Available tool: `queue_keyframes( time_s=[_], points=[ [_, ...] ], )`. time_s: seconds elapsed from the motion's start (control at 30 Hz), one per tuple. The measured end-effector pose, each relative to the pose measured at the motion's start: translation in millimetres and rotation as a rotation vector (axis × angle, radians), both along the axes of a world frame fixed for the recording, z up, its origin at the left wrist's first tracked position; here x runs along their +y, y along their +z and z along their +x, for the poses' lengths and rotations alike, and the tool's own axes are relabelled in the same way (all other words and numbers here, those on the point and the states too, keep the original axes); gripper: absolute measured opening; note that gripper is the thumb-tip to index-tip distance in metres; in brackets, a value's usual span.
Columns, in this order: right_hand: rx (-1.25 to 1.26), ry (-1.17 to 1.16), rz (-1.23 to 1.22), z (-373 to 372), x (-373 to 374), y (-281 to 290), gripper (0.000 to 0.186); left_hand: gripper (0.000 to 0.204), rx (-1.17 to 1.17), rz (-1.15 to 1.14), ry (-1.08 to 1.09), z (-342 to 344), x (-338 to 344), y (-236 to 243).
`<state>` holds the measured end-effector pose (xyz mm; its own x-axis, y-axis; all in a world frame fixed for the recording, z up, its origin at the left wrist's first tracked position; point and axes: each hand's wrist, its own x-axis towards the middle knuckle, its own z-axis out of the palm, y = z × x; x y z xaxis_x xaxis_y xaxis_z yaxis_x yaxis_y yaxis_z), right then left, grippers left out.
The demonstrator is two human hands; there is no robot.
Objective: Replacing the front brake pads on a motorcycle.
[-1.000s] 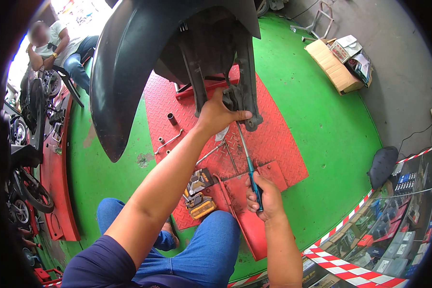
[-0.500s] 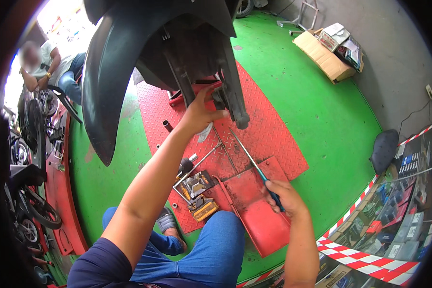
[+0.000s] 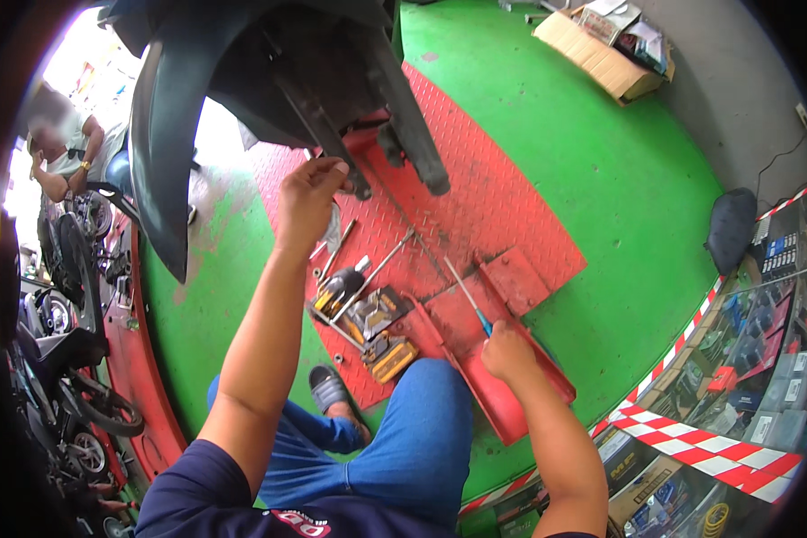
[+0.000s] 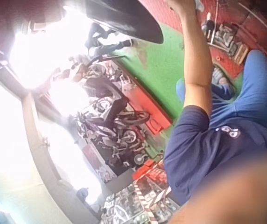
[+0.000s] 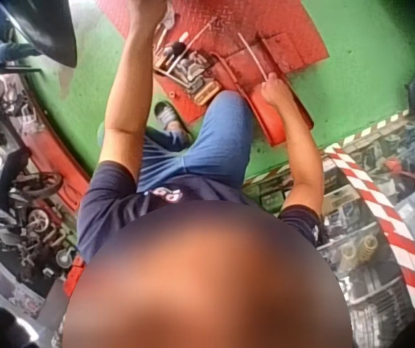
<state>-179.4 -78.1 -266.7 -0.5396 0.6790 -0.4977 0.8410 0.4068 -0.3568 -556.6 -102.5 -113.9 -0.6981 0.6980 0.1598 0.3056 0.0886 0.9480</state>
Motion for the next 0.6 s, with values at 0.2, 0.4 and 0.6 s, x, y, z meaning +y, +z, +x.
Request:
queue_keyframes(
  time_s=[0.2,0.4,0.6],
  points=[
    [-0.297,0.135,0.113,-21,8,-10,0.032,0.037,0.224,-0.444,0.218,-43,-72,-10],
    [0.356,0.302,0.302,-119,-3,-9,0.028,0.052,0.117,-0.860,0.335,-74,-133,-79],
    [0.437,0.449,0.200,-231,-114,-39,0.048,0.053,-0.055,-0.783,0.427,-47,-170,-113]
  ],
)
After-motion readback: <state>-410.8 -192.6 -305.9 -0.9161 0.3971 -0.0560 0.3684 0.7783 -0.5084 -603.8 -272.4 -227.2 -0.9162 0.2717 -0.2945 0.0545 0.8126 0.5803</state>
